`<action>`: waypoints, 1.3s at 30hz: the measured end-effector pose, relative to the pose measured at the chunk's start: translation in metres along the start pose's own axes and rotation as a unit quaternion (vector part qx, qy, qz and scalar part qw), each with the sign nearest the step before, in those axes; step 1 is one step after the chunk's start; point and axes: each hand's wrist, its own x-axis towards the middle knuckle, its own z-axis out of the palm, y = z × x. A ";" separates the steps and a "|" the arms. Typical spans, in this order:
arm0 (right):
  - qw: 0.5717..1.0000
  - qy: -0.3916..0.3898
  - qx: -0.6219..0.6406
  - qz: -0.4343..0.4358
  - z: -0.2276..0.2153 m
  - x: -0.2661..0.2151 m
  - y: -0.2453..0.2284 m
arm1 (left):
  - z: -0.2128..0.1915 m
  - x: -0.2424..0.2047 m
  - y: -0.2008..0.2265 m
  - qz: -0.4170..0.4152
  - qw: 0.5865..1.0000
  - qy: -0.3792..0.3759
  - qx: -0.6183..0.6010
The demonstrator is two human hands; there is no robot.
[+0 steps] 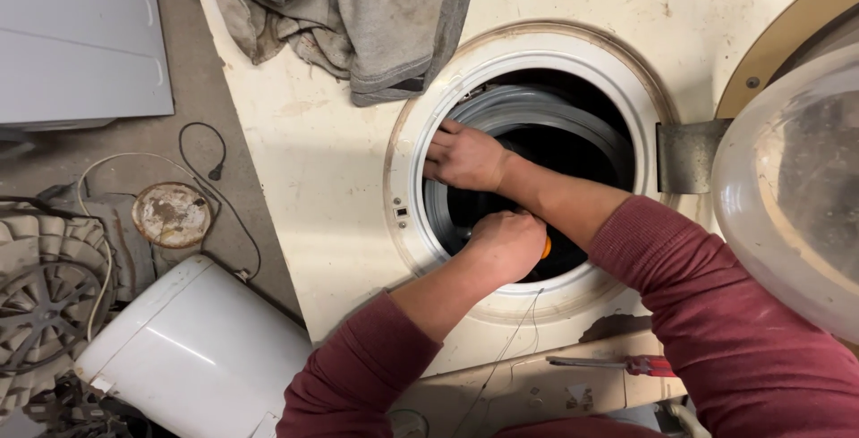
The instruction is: The person works on the front door seal of a top-loading washing machine. They use a screwdriver to pry and adjust the rubber seal around the opening, then reach inside with both hands to manipulate the seal and the inner drum area.
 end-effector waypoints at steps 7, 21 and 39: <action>0.999 -0.009 0.037 0.033 -0.003 -0.009 -0.009 | -0.012 -0.008 0.002 -0.003 1.000 -0.009 0.004; 0.994 -0.018 0.068 0.087 -0.022 -0.009 -0.028 | 0.001 -0.014 0.000 0.018 0.999 -0.018 -0.039; 0.295 0.081 0.613 0.729 0.011 0.018 -0.051 | 0.032 -0.002 -0.001 0.018 0.998 -0.063 -0.014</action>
